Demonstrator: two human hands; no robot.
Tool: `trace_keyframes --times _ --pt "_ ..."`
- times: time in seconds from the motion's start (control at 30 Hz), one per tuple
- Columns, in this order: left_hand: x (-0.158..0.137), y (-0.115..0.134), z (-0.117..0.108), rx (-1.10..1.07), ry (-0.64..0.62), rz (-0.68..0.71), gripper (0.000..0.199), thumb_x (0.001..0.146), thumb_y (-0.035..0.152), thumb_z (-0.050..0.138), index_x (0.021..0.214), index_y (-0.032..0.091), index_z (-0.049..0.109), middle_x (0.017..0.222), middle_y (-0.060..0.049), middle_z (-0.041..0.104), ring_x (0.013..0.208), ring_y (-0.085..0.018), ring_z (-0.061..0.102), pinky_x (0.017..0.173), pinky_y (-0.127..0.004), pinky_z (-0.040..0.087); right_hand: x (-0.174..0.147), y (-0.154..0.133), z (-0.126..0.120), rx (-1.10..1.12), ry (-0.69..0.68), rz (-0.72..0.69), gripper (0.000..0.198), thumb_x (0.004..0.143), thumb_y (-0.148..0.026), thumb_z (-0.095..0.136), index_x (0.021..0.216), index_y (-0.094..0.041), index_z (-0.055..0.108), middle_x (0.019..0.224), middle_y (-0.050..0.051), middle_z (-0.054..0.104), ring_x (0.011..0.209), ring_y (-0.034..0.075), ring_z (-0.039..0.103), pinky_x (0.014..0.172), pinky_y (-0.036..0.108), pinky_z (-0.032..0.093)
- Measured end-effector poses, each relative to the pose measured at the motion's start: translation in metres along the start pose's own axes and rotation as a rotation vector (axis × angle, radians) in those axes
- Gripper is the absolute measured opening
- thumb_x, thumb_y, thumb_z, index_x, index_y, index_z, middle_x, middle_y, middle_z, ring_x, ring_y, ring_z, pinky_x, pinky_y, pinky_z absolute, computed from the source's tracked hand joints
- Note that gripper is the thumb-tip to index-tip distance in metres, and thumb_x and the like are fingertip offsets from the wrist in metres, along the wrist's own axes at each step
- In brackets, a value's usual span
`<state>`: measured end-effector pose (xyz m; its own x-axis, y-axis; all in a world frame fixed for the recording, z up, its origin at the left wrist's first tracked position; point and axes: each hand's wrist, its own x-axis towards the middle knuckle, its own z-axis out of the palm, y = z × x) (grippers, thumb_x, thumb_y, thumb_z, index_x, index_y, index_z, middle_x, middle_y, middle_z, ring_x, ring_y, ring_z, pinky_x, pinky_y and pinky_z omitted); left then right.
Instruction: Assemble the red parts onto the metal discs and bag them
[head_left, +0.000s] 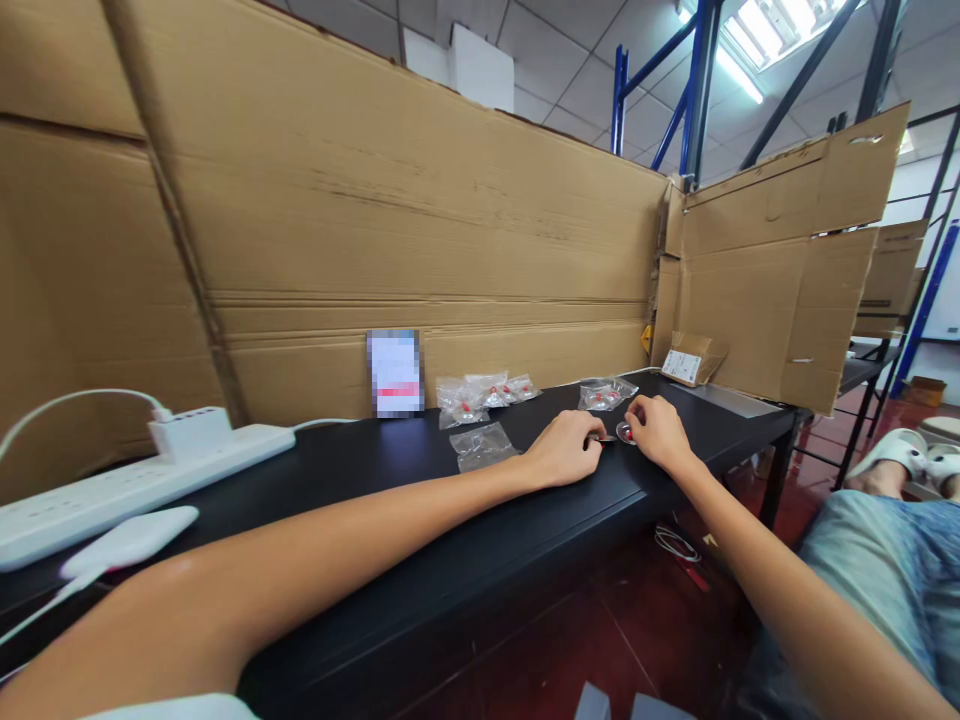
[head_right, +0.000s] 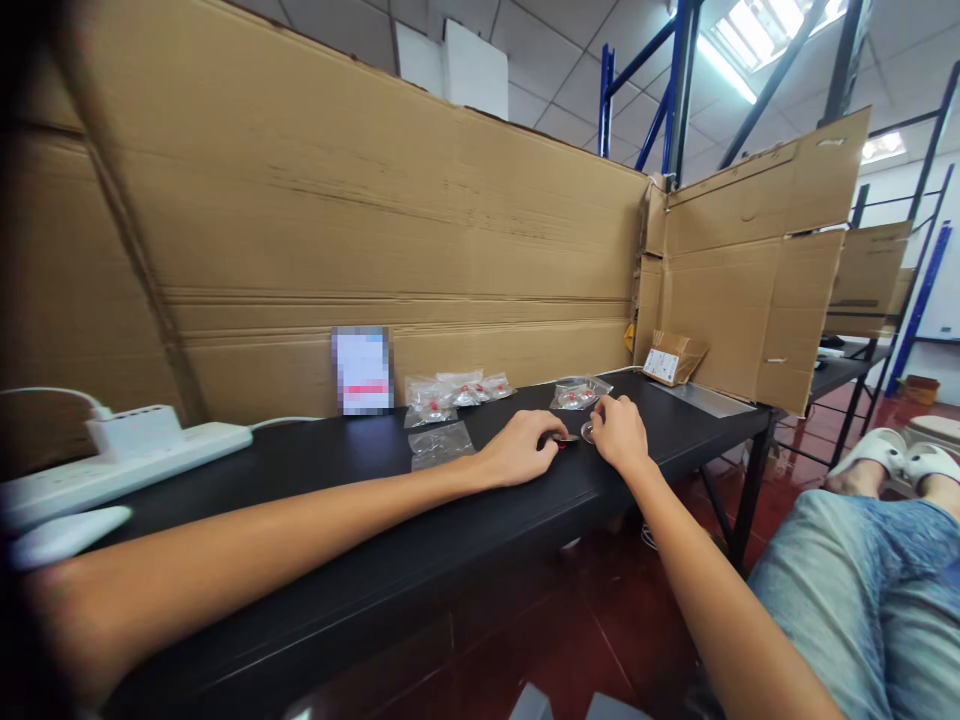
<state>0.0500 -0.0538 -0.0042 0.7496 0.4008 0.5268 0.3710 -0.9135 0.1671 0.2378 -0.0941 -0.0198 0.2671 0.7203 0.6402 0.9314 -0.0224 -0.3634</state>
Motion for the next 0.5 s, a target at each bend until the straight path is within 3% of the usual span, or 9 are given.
trace_keyframes --times 0.07,0.17,0.3,0.5 --pt "0.004 -0.001 0.001 0.020 0.072 -0.076 0.028 0.081 0.018 0.048 0.100 0.018 0.067 0.098 -0.006 0.069 0.094 -0.021 0.062 0.087 -0.031 0.046 -0.005 -0.005 -0.004 0.070 0.040 -0.157 0.013 0.085 -0.020 0.053 0.084 -0.019 0.066 0.082 0.005 0.062 0.076 0.017 0.057 0.070 0.026 0.039" --pt "0.010 -0.005 0.004 0.057 0.060 -0.202 0.026 0.083 0.031 0.052 0.098 0.017 0.068 0.099 -0.010 0.068 0.097 -0.025 0.061 0.087 -0.034 0.046 -0.010 -0.011 -0.007 0.174 -0.061 -0.344 0.016 0.087 -0.020 0.053 0.086 -0.020 0.069 0.081 0.004 0.064 0.074 0.016 0.057 0.070 0.026 0.040" --pt "0.015 -0.010 0.007 -0.006 -0.075 -0.256 0.025 0.080 0.037 0.056 0.087 0.017 0.070 0.089 -0.010 0.070 0.086 -0.024 0.064 0.075 -0.031 0.047 -0.011 -0.013 -0.006 0.184 -0.196 -0.367 0.013 0.085 -0.021 0.060 0.089 -0.020 0.072 0.078 0.003 0.063 0.069 0.015 0.055 0.067 0.025 0.039" --pt "0.014 -0.012 0.004 -0.249 -0.038 -0.248 0.020 0.080 0.025 0.054 0.087 0.017 0.071 0.080 -0.004 0.071 0.075 -0.018 0.065 0.066 -0.025 0.046 -0.017 -0.019 -0.013 0.162 -0.202 -0.425 0.006 0.085 -0.022 0.062 0.088 -0.020 0.067 0.077 0.001 0.060 0.068 0.013 0.052 0.065 0.024 0.036"
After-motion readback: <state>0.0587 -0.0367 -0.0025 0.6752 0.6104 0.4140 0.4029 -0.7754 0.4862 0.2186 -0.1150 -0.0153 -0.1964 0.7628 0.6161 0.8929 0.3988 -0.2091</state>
